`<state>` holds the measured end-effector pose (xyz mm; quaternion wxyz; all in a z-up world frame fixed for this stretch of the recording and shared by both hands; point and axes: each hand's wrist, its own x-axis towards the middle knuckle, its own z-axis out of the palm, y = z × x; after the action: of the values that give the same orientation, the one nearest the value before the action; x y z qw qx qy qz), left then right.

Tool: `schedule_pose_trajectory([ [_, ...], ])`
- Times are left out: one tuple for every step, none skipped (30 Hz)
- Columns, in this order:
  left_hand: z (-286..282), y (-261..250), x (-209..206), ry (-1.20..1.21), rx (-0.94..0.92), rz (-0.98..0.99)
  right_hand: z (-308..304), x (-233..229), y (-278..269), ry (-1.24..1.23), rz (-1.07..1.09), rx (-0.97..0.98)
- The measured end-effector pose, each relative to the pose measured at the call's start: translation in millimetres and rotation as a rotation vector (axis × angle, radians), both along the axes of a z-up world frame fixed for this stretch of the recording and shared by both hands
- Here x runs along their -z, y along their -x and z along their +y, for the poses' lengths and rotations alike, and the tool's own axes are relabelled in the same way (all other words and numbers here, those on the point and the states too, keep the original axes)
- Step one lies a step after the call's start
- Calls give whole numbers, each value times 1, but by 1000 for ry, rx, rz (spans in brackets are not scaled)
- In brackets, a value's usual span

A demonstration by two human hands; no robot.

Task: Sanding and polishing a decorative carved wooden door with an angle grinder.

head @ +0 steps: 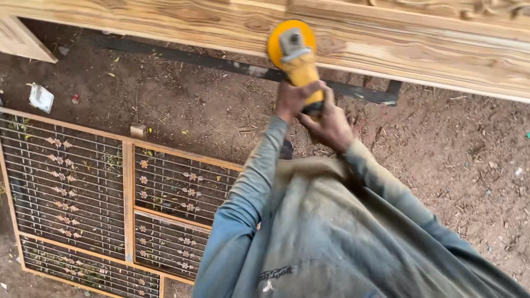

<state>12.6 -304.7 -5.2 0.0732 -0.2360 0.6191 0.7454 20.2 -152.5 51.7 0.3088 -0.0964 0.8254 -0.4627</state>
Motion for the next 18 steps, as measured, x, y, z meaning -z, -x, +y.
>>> schedule_pose_trajectory([
  [-28,-5,-7,1,-8,3,-30,-8,0,1,3,-8],
  [-51,-8,-12,46,-52,-43,-56,-16,1,-63,-51,-20],
  [-72,-10,-16,90,-97,-89,-80,-22,3,-127,-107,-32],
  [-85,-16,-11,68,-83,-91,-87,-8,-3,-148,-109,-18],
  [-98,-22,-5,41,-136,-39,-93,6,-9,-100,57,-60],
  [-112,-27,0,17,-187,11,-100,20,-14,-50,221,-104],
  [-105,-32,0,-1,-172,8,-98,11,-19,-70,218,-91],
  [-106,-36,-2,53,-140,21,-102,2,-21,12,253,-93],
  [-106,-39,-4,106,-109,35,-106,-7,-23,93,290,-95],
  [-96,-38,-3,97,-94,32,-98,-14,-27,82,287,-81],
  [-85,-37,-1,173,-25,-6,-89,-22,-31,2,72,-17],
  [-70,-34,1,245,46,-38,-78,-30,-34,-78,-140,46],
  [-50,-34,1,232,63,-35,-57,-13,-44,-91,-140,64],
  [-31,-32,0,130,124,14,-37,2,-51,-85,-51,133],
  [-12,-30,-1,27,185,63,-16,18,-60,-79,39,199],
  [11,-25,3,13,198,72,-4,9,-61,-93,48,212],
  [33,-22,7,-30,271,100,8,1,-63,-146,-33,324],
  [55,-24,11,-72,336,120,19,-8,-68,-197,-121,427],
])
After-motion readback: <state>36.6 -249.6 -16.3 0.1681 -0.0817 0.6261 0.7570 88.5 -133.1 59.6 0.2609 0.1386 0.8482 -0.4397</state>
